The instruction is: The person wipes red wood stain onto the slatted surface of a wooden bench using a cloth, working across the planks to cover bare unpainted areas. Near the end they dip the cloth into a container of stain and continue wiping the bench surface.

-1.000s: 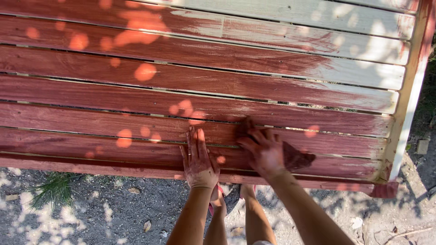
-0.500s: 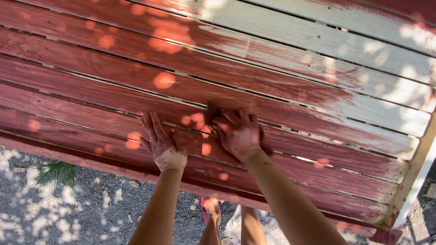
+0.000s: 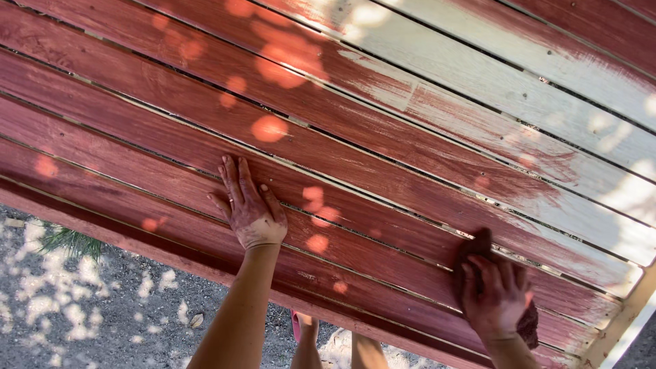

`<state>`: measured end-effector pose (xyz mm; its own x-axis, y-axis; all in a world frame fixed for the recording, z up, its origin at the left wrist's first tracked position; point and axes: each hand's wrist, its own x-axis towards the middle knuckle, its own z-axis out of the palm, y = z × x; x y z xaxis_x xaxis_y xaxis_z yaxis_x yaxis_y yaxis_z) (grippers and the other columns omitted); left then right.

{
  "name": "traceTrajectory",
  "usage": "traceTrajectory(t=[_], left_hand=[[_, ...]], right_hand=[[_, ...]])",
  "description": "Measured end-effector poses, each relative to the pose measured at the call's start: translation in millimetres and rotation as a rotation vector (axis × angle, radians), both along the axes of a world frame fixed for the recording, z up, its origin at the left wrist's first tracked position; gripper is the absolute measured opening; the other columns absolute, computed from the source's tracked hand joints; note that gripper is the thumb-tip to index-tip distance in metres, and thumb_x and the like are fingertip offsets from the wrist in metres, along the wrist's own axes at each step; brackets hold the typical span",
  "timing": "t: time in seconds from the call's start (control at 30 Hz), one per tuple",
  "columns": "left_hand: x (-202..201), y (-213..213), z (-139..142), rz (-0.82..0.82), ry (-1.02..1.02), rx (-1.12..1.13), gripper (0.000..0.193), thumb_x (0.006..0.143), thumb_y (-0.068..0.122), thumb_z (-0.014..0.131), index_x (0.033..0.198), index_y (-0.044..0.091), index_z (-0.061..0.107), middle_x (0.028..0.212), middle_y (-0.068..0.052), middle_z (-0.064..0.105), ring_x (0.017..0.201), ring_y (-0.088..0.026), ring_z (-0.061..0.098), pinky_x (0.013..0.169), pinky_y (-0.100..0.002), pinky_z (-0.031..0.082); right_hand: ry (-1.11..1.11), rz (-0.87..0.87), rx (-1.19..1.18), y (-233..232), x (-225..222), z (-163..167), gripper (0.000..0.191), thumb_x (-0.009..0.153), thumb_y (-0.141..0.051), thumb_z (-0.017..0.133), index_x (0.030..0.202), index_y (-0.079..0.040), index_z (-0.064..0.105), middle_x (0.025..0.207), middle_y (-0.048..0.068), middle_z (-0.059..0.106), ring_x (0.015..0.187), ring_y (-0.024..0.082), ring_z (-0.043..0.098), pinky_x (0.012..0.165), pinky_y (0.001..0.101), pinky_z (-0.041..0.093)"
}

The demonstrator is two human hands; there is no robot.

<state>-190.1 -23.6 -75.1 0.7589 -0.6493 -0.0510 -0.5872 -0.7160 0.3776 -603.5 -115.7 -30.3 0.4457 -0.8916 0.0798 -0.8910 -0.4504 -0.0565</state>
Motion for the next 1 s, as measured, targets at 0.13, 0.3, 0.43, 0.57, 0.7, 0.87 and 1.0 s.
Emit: traceTrajectory(t=[0.13, 0.3, 0.43, 0.57, 0.7, 0.87, 1.0], left_hand=[[2.7, 0.4, -7.3, 0.005, 0.026, 0.033, 0.062, 0.105, 0.023, 0.029, 0.164, 0.003, 0.024, 0.173, -0.016, 0.018, 0.161, -0.032, 0.012, 0.127, -0.063, 0.004], [8.2, 1.8, -13.9, 0.038, -0.033, -0.091, 0.072, 0.102, 0.037, 0.043, 0.162, 0.003, 0.022, 0.170, -0.016, 0.018, 0.159, -0.033, 0.013, 0.128, -0.060, 0.008], [10.6, -0.4, -12.8, 0.044, -0.009, -0.050, 0.071, 0.101, 0.035, 0.045, 0.160, 0.002, 0.022, 0.168, -0.018, 0.017, 0.156, -0.035, 0.013, 0.125, -0.058, 0.009], [11.5, -4.1, -4.2, 0.078, 0.030, 0.015, 0.069, 0.098, 0.016, 0.038, 0.164, 0.005, 0.022, 0.173, -0.015, 0.018, 0.161, -0.033, 0.014, 0.129, -0.056, 0.010], [12.3, -7.7, 4.3, 0.063, 0.020, -0.004, 0.067, 0.100, 0.015, 0.040, 0.163, 0.004, 0.023, 0.172, -0.015, 0.018, 0.160, -0.033, 0.014, 0.129, -0.055, 0.012], [13.9, -10.2, 5.7, 0.087, 0.031, -0.033, 0.069, 0.095, 0.014, 0.041, 0.161, 0.003, 0.025, 0.171, -0.017, 0.020, 0.159, -0.034, 0.016, 0.128, -0.054, 0.012], [13.6, -11.3, 2.3, 0.098, 0.042, -0.045, 0.068, 0.094, 0.012, 0.042, 0.160, 0.002, 0.028, 0.169, -0.017, 0.023, 0.157, -0.034, 0.017, 0.127, -0.055, 0.013]], right_hand=[[-0.174, 0.266, -0.123, 14.9, 168.5, -32.1, 0.017, 0.096, -0.046, 0.071, 0.104, -0.031, 0.070, 0.102, -0.006, 0.070, 0.091, 0.019, 0.058, 0.081, 0.0398, 0.046], [-0.272, 0.419, -0.048, 2.8, 382.5, -32.9, 0.020, 0.099, -0.041, 0.066, 0.117, -0.030, 0.066, 0.107, -0.006, 0.068, 0.101, 0.016, 0.062, 0.086, 0.0468, 0.049], [-0.258, 0.546, -0.004, -23.7, 409.4, -25.4, 0.035, 0.091, -0.042, 0.068, 0.121, -0.023, 0.069, 0.112, -0.001, 0.069, 0.090, 0.022, 0.061, 0.076, 0.0473, 0.049], [0.026, 0.633, 0.166, -54.0, 302.2, -15.0, 0.052, 0.076, -0.036, 0.068, 0.127, -0.026, 0.067, 0.115, 0.007, 0.066, 0.101, 0.030, 0.063, 0.074, 0.0488, 0.052], [-0.015, 0.596, 0.081, -73.5, 172.2, 20.5, 0.030, 0.084, -0.035, 0.073, 0.114, -0.035, 0.076, 0.112, -0.002, 0.070, 0.104, 0.027, 0.063, 0.080, 0.0493, 0.052], [0.019, 0.499, 0.100, -77.9, 131.5, 27.8, 0.028, 0.079, -0.024, 0.077, 0.104, -0.038, 0.079, 0.109, -0.004, 0.069, 0.101, 0.023, 0.061, 0.080, 0.0471, 0.046], [-0.001, 0.596, 0.063, -74.1, 207.9, 2.2, 0.034, 0.076, -0.021, 0.078, 0.106, -0.036, 0.079, 0.110, -0.003, 0.069, 0.099, 0.026, 0.061, 0.079, 0.0483, 0.048]])
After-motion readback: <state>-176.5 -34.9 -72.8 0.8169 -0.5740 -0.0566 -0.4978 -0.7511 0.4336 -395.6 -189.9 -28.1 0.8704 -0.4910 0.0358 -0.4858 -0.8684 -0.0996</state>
